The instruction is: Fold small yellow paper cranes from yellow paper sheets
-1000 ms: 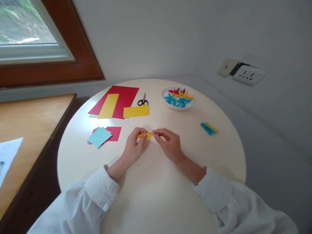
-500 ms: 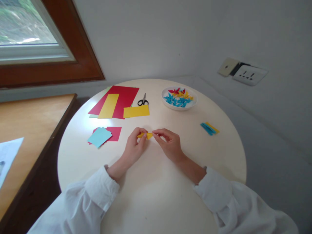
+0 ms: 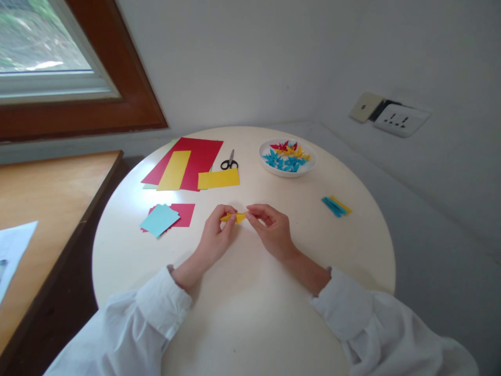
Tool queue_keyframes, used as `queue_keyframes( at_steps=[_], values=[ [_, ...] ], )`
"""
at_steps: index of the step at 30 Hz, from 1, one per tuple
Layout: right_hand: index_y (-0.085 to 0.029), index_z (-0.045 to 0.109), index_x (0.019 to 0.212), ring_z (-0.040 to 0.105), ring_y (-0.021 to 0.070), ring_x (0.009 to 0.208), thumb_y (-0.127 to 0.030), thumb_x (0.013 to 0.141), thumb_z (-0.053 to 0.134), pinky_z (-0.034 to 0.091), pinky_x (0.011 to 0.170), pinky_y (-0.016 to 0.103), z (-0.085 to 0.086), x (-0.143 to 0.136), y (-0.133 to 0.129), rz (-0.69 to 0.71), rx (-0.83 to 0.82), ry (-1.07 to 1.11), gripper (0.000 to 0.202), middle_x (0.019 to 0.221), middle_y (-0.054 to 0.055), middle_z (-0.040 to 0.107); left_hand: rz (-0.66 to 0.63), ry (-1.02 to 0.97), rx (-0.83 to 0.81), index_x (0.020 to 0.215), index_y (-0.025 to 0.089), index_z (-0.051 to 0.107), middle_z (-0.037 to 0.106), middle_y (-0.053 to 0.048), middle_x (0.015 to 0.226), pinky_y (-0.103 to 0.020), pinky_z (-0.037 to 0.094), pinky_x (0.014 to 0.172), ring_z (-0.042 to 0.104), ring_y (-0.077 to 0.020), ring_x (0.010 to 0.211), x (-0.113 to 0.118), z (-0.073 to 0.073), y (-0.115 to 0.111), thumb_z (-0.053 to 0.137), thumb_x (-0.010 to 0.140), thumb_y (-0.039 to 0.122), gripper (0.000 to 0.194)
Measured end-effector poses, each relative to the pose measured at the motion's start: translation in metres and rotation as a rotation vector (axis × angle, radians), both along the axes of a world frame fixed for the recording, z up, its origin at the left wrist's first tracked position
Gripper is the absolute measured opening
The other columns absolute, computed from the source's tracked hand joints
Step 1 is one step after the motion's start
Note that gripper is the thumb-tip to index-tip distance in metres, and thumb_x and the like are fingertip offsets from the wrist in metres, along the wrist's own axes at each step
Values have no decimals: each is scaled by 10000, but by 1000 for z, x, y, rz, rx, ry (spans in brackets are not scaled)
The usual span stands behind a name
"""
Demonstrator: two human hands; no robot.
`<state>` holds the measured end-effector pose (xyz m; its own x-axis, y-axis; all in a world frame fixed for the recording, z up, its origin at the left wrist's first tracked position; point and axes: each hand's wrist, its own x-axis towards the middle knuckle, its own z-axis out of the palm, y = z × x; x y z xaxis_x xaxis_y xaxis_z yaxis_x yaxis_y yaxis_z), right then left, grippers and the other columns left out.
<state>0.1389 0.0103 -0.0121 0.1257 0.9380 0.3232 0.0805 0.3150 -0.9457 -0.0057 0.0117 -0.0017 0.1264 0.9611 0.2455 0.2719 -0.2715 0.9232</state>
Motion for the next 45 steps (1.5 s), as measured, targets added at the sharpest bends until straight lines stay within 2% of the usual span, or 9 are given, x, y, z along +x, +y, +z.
queue_keyframes(
  at_steps=[6,15,21,28,31,38,45],
  values=[
    [-186,673,847,656,138,728,-266,704,671,557,696,265,-1,-1,0,20,-25,53,163,839,43,705,1,-3,13,829,191,518,574,-40,852,-305,441,744,554,-173,808,0,-1,0,483,843,282,99],
    [-184,645,958,675,156,782,-293,763,628,549,755,308,-4,2,2,46,-23,109,224,816,46,706,46,-30,-11,814,199,512,585,-31,858,-301,446,741,559,-174,816,-1,-1,1,487,839,285,93],
    [-199,636,1009,657,156,764,-261,702,680,521,670,281,-1,-2,0,67,23,-43,317,829,37,701,-3,-28,-4,824,194,499,558,-25,837,-286,442,704,550,-161,782,0,-2,1,468,861,298,114],
    [-195,647,974,616,133,662,-230,722,631,490,641,277,3,-1,0,38,26,-97,255,732,9,683,-20,68,58,882,200,507,560,-38,912,-314,439,783,552,-173,859,-2,-10,2,473,851,230,55],
    [-190,659,947,612,134,655,-237,721,630,487,637,274,5,1,0,35,13,-117,232,721,11,683,-39,98,97,872,203,524,549,-39,922,-305,446,763,551,-173,858,-3,-10,3,489,834,211,52],
    [-182,677,909,643,154,658,-268,700,659,496,642,283,4,3,0,19,-32,-164,226,731,28,711,-86,137,152,856,194,533,527,-54,932,-309,452,761,544,-178,878,-4,-12,5,479,825,162,70],
    [-187,670,942,674,161,727,-273,766,592,525,676,285,1,4,2,33,-5,-141,211,832,53,726,-76,148,136,874,200,522,527,-69,980,-328,457,793,547,-186,919,-4,-13,5,464,838,164,77]
  ],
)
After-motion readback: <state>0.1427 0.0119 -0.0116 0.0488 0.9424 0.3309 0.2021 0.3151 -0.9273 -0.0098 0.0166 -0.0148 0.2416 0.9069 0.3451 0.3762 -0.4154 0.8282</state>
